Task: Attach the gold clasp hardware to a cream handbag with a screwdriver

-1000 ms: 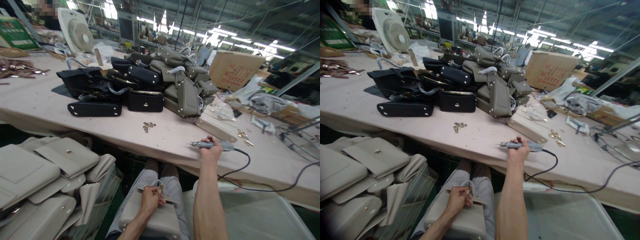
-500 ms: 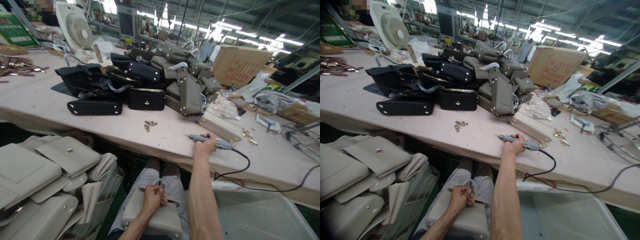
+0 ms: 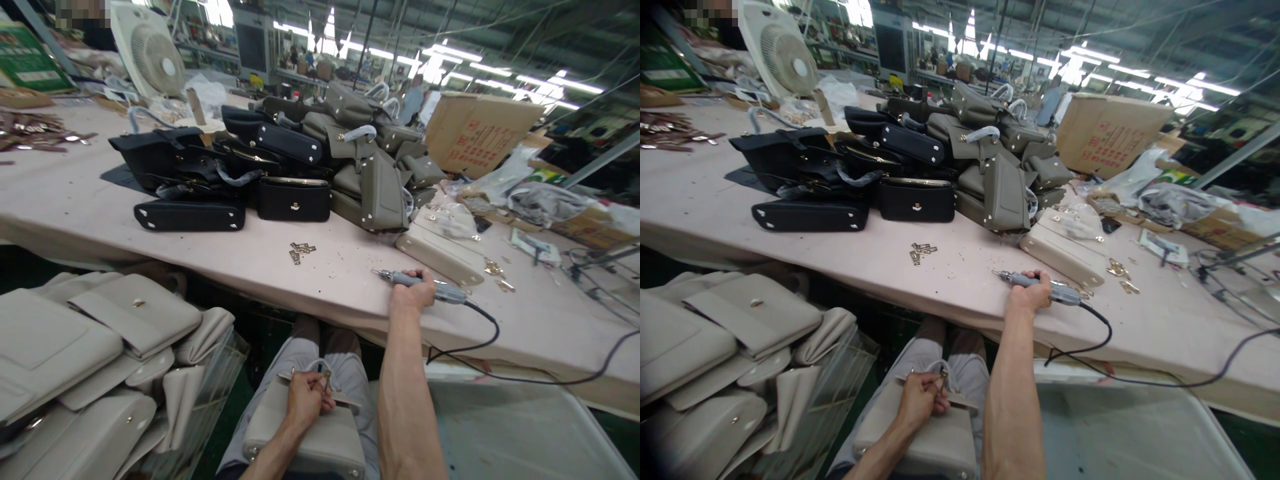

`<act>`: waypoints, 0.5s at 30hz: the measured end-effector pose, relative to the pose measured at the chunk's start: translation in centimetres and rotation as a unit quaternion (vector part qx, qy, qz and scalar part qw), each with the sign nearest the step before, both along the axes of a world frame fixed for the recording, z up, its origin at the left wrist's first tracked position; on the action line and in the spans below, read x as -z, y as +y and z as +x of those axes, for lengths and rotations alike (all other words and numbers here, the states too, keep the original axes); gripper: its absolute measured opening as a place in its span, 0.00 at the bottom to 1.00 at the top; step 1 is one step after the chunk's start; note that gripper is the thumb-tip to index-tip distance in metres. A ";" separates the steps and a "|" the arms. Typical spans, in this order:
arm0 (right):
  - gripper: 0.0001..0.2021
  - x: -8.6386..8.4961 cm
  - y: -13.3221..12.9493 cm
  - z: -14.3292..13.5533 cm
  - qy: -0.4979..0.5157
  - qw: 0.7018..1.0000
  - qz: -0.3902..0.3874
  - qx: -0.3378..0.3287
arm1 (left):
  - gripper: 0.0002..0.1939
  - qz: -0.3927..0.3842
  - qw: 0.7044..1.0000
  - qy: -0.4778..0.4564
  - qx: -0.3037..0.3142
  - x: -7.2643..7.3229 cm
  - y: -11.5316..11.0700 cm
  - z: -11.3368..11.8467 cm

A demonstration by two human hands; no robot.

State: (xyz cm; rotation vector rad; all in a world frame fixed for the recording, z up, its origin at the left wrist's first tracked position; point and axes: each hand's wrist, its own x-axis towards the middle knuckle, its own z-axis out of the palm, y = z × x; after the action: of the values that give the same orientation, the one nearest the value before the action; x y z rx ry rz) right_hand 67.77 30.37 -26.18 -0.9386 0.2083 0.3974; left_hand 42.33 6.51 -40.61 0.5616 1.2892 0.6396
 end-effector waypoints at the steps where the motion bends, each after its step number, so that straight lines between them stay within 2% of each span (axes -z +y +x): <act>1: 0.09 -0.1 -0.1 0.2 0.003 1.000 0.002 -0.003 | 0.16 0.001 1.000 -0.002 0.001 0.1 0.0 0.0; 9: 0.10 -0.2 -0.4 0.2 -0.004 1.000 0.004 0.002 | 0.16 0.001 1.000 0.010 0.006 -0.3 0.3 -0.2; 15: 0.10 0.4 -0.3 0.3 -0.022 1.000 -0.011 0.009 | 0.19 0.001 1.000 0.001 0.009 -0.4 0.3 -0.2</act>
State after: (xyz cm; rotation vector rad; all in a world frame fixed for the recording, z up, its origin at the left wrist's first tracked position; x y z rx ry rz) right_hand 68.10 30.08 -26.57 -0.9649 0.1808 0.3593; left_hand 42.13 6.83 -40.19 0.5758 1.2842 0.6252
